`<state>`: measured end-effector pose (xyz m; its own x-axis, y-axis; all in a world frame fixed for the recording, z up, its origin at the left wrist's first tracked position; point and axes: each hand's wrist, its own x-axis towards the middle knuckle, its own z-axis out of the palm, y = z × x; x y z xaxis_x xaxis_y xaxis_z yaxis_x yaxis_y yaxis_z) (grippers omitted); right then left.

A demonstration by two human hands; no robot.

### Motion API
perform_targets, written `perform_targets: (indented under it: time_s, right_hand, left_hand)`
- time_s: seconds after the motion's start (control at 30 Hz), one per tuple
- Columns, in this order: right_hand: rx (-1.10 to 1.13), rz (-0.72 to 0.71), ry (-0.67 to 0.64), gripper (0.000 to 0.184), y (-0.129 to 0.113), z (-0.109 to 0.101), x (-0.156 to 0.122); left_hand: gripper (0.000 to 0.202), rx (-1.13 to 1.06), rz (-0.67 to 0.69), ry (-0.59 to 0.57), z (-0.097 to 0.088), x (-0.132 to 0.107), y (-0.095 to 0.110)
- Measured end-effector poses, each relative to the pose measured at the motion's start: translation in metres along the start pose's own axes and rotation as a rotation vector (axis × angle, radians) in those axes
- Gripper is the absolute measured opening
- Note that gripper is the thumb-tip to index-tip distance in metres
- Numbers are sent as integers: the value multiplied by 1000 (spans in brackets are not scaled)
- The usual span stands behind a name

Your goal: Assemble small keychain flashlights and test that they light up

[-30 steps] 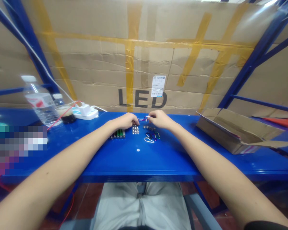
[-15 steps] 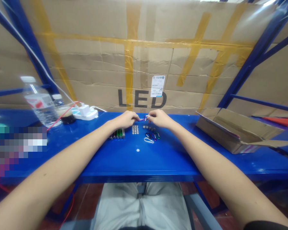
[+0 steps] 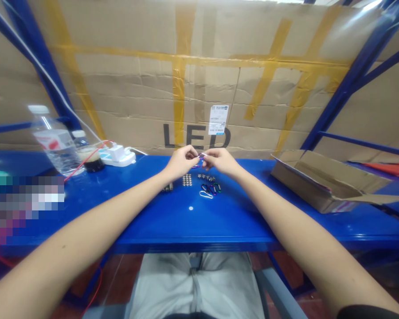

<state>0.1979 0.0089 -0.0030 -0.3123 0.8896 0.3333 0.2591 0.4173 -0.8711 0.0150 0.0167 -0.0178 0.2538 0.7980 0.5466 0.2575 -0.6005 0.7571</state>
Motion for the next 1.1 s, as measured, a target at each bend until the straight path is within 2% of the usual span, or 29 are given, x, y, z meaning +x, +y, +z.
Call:
perform_targets:
  time_s: [0.2, 0.57, 0.7, 0.9, 1.1]
  right_hand:
    - [121, -79, 71, 23, -8, 3, -3]
    - [43, 5, 88, 11, -12, 2, -4]
    - [-74, 74, 71, 15, -18, -1, -7]
    - [-137, 159, -36, 15, -20, -3, -9]
    - [-118, 175, -155, 14, -13, 3, -8]
  left_hand:
    - [12, -72, 8, 27, -4, 3, 5]
    - [12, 66, 123, 51, -3, 4, 4]
    - [10, 128, 143, -5, -3, -1, 5]
    - [6, 244, 236, -151, -5, -3, 6]
    - [7, 240, 234, -113, -5, -3, 10]
